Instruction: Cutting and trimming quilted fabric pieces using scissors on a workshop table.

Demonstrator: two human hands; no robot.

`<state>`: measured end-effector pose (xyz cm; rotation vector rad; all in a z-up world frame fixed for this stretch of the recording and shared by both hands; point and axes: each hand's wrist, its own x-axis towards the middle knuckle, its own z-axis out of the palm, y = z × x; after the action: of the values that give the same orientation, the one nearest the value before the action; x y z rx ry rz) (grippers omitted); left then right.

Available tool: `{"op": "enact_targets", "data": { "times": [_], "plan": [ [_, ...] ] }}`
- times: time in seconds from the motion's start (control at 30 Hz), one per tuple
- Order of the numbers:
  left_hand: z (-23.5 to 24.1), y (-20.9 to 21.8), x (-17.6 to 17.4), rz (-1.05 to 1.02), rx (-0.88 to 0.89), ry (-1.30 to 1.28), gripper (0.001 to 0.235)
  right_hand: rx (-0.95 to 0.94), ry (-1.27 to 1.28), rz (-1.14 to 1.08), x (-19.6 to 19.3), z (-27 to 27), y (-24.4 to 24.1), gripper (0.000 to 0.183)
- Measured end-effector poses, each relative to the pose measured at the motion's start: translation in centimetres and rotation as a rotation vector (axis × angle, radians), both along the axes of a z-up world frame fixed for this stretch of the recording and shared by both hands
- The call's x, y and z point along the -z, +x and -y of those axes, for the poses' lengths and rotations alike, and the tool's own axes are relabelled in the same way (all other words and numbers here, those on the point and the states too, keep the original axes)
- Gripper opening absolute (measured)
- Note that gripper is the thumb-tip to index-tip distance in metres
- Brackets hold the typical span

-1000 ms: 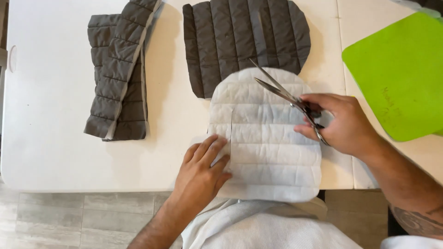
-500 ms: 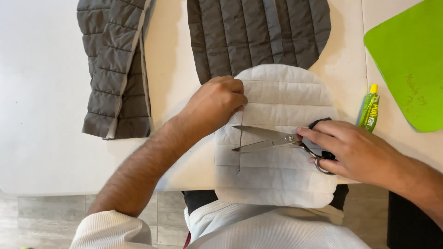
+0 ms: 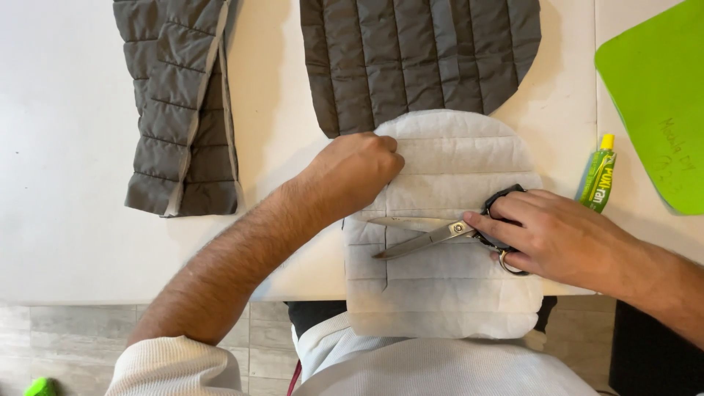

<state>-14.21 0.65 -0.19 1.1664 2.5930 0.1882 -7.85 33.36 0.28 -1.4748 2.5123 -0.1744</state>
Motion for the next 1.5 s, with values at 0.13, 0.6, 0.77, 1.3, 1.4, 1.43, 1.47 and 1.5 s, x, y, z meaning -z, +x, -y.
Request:
{"op": "enact_targets", "data": {
  "times": [0.13, 0.6, 0.77, 1.3, 1.4, 1.43, 1.47, 1.5],
  "plan": [
    [-0.1, -0.8, -0.6, 0.156, -0.085, -0.025, 0.027, 0.004, -0.017, 0.004, 0.5, -0.2, 0.1, 0.083],
    [-0.1, -1.0, 0.1, -0.076, 0.033, -0.026, 0.024, 0.006, -0.083, -0.007, 0.7, -0.2, 0.2, 0.08],
    [0.2, -1.0, 0.3, -0.007, 0.001, 0.019, 0.032, -0.013, -0.059, -0.015, 1.0, -0.4, 0.2, 0.083],
    [1.4, -0.5, 1.2, -0.074, -0.018, 0.31, 0.028, -0.001, -0.077, -0.016, 0.8, -0.4, 0.3, 0.077],
    [1.6, -0.1, 0.4, -0.143, -0.019, 0.48, 0.017, 0.0, -0.153, -0.013, -0.2, -0.8, 0.2, 0.076],
    [1.6, -0.4, 0.3, -0.144, -0.018, 0.482, 0.017, 0.0, -0.151, -0.015, -1.0, -1.1, 0.1, 0.076],
    [1.8, -0.3, 0.3, -0.16, -0.02, 0.497, 0.022, 0.05, -0.186, -0.026, -1.7, -1.2, 0.0, 0.078],
    [1.9, -0.1, 0.3, -0.175, -0.021, 0.511, 0.027, 0.1, -0.22, -0.036, -2.4, -1.4, -0.1, 0.08]
  ]
}}
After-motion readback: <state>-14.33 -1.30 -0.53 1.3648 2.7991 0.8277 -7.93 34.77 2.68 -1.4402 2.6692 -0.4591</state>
